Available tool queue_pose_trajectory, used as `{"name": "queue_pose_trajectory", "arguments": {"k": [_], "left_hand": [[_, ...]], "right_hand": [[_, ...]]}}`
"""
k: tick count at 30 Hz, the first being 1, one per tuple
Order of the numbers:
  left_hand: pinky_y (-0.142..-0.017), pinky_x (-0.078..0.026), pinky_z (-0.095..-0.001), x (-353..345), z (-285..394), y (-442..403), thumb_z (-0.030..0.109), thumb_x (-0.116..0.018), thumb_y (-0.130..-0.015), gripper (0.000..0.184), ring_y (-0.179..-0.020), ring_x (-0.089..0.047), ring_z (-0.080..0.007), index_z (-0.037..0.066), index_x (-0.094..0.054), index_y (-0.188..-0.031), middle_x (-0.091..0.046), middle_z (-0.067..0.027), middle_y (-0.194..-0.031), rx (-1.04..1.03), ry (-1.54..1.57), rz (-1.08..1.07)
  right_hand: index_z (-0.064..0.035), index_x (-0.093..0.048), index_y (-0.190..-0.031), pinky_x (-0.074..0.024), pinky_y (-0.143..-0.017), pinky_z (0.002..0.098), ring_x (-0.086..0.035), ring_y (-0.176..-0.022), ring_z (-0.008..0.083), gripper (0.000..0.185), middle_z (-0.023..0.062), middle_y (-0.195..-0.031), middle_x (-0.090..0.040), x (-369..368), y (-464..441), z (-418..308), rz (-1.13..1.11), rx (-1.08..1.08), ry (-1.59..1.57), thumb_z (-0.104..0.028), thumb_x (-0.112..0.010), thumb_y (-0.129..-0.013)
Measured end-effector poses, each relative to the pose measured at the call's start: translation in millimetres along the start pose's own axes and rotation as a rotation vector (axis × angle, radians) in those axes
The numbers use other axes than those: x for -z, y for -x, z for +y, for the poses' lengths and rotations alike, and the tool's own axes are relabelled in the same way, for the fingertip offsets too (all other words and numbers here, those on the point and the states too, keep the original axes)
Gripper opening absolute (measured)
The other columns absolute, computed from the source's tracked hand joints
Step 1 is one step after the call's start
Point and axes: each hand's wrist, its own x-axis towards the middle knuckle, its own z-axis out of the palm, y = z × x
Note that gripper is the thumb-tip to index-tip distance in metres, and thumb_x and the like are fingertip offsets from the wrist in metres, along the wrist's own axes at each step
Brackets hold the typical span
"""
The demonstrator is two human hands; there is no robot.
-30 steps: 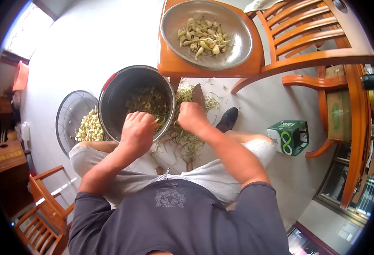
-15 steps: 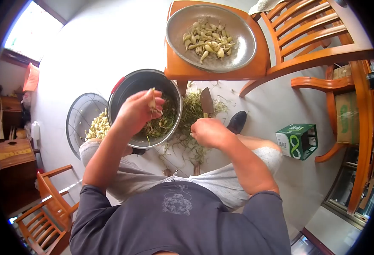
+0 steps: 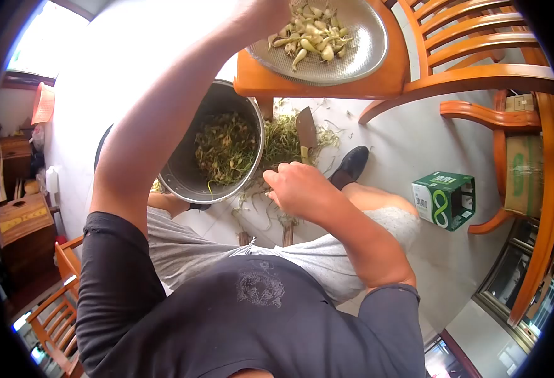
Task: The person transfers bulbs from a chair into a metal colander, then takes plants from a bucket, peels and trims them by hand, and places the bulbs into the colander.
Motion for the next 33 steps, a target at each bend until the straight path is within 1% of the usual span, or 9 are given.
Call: {"name": "queue_pose_trajectory", "arguments": {"k": [1, 3, 7, 17, 19, 22, 24, 29, 33], "left_hand": [[-0.073, -0.052, -0.0440, -3.6, -19.2, 3.8, 0.014, -0.061, -0.083, 0.022, -0.081, -0.066, -0.0365, -0.006, -0.065, -0.090, -0.064, -0.0281, -0.083, -0.109, 0.101, 0.097], [-0.047, -0.051, -0.0292, -8.7, -50.8, 14.2, 0.013, -0.057, -0.091, 0.023, -0.053, -0.060, -0.0166, -0.009, -0.062, -0.094, -0.068, -0.0171, -0.080, -0.268, 0.012, -0.087], [-0.051, -0.049, -0.0260, 44.9, -101.0, 101.7, 0.008, -0.057, -0.088, 0.017, -0.056, -0.059, -0.0127, -0.006, -0.064, -0.096, -0.067, -0.0121, -0.076, 0.280, 0.822, -0.441], [-0.051, -0.052, -0.0312, -129.1, -261.8, 202.9, 0.004, -0.056, -0.087, 0.019, -0.059, -0.061, -0.0190, -0.004, -0.064, -0.102, -0.066, -0.0137, -0.078, 1.168, 0.776, -0.358], [-0.045, -0.047, -0.0382, -178.4, -293.5, 237.3, 0.005, -0.054, -0.086, 0.017, -0.056, -0.060, -0.0248, 0.000, -0.065, -0.098, -0.065, -0.0148, -0.074, 1.046, 0.631, -0.364], [-0.059, -0.051, -0.0444, -231.9, -336.5, 258.6, 0.006, -0.055, -0.087, 0.019, -0.081, -0.065, -0.0338, 0.000, -0.066, -0.102, -0.067, -0.0212, -0.092, 0.412, -0.222, -0.827], [-0.068, -0.053, -0.0468, -211.7, -298.1, 256.9, 0.006, -0.055, -0.088, 0.020, -0.092, -0.064, -0.0382, 0.000, -0.066, -0.104, -0.066, -0.0239, -0.101, 0.722, -0.095, -0.575], [-0.075, -0.052, -0.0493, -222.8, -302.9, 263.3, 0.006, -0.056, -0.088, 0.018, -0.093, -0.062, -0.0417, -0.001, -0.066, -0.101, -0.064, -0.0259, -0.104, 0.755, -0.059, -0.667], [-0.075, -0.052, -0.0498, -213.2, -293.5, 261.7, 0.007, -0.059, -0.086, 0.016, -0.093, -0.063, -0.0416, -0.001, -0.068, -0.096, -0.065, -0.0256, -0.102, 0.740, -0.098, -0.691]], "right_hand": [[-0.0054, -0.059, -0.102, -0.0480, -0.077, 0.0429, -0.060, -0.086, 0.0324, 0.023, 0.0134, -0.086, -0.060, 2.7, 1.0, -1.1, -0.006, -0.009, 0.002, -0.020, -0.063, -0.086], [-0.0056, -0.059, -0.105, -0.0488, -0.075, 0.0423, -0.059, -0.085, 0.0317, 0.025, 0.0126, -0.086, -0.060, 6.9, 5.5, -3.9, -0.012, 0.000, 0.037, -0.020, -0.064, -0.085], [-0.0052, -0.058, -0.110, -0.0506, -0.072, 0.0413, -0.059, -0.084, 0.0301, 0.031, 0.0113, -0.085, -0.060, 2.4, 13.5, -3.2, 0.011, 0.036, -0.001, -0.018, -0.066, -0.083], [-0.0015, -0.055, -0.103, -0.0504, -0.075, 0.0414, -0.058, -0.084, 0.0326, 0.029, 0.0152, -0.087, -0.056, 2.2, -4.3, 0.2, 0.103, 0.033, -0.081, -0.017, -0.067, -0.082], [-0.0003, -0.056, -0.109, -0.0503, -0.078, 0.0413, -0.059, -0.088, 0.0332, 0.033, 0.0161, -0.093, -0.057, 9.1, -11.6, 3.2, 0.185, 0.006, -0.126, -0.017, -0.067, -0.082], [0.0008, -0.057, -0.116, -0.0497, -0.082, 0.0411, -0.059, -0.095, 0.0336, 0.039, 0.0167, -0.103, -0.058, 18.8, -23.2, 12.6, 0.331, -0.032, -0.196, -0.016, -0.067, -0.082], [0.0015, -0.059, -0.117, -0.0486, -0.087, 0.0401, -0.059, -0.101, 0.0345, 0.039, 0.0188, -0.111, -0.060, 31.1, -31.8, 19.3, 0.398, -0.087, -0.292, -0.014, -0.068, -0.082], [0.0006, -0.061, -0.117, -0.0512, -0.068, 0.0293, -0.061, -0.080, 0.0177, 0.037, 0.0141, -0.106, -0.066, 50.0, -44.1, 37.1, 0.558, -0.307, -0.536, -0.010, -0.069, -0.082], [0.0003, -0.059, -0.121, -0.0507, -0.069, 0.0307, -0.062, -0.081, 0.0190, 0.040, 0.0120, -0.103, -0.066, 41.5, -51.0, 39.2, 0.662, -0.327, -0.644, -0.009, -0.068, -0.082]]}}
